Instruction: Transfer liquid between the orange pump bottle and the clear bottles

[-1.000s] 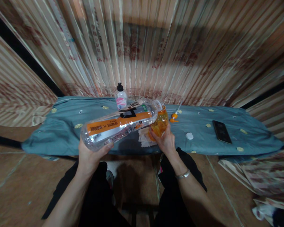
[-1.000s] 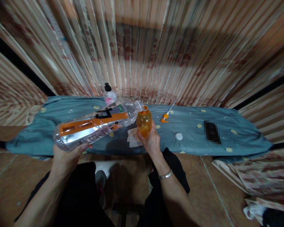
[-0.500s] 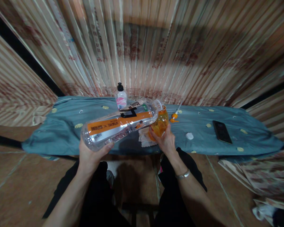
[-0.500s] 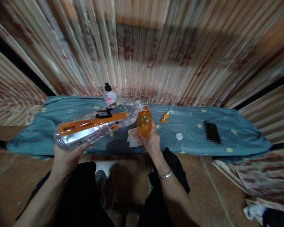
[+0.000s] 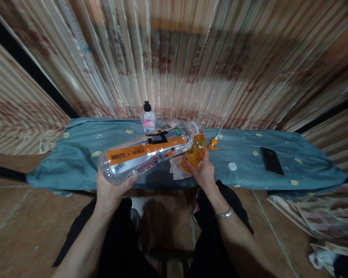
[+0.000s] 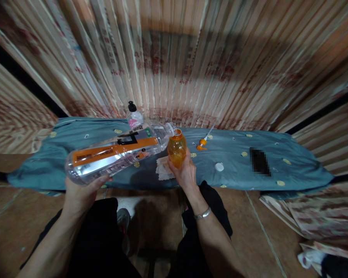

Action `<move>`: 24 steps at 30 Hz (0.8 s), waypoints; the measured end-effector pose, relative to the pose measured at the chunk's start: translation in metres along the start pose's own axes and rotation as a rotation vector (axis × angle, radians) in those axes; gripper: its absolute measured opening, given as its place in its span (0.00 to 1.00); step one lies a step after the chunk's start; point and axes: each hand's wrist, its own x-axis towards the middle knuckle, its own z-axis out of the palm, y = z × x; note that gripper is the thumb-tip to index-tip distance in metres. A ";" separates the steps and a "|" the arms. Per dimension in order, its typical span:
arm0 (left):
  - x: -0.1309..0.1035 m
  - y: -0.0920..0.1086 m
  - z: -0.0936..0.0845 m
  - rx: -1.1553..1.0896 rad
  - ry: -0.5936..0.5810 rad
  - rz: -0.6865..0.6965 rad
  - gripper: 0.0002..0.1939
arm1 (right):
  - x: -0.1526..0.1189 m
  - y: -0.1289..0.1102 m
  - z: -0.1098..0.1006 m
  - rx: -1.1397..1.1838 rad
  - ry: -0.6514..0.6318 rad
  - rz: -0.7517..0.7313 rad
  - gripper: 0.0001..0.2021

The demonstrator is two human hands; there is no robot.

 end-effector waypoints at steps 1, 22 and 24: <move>0.000 0.001 0.000 0.001 0.005 0.002 0.48 | 0.000 0.000 0.000 0.001 0.003 -0.001 0.46; 0.001 0.009 0.003 0.064 0.063 -0.008 0.50 | 0.000 -0.004 -0.002 -0.007 -0.015 0.048 0.44; 0.000 0.010 0.003 0.070 0.058 0.002 0.49 | -0.001 -0.004 -0.003 0.000 -0.021 0.053 0.44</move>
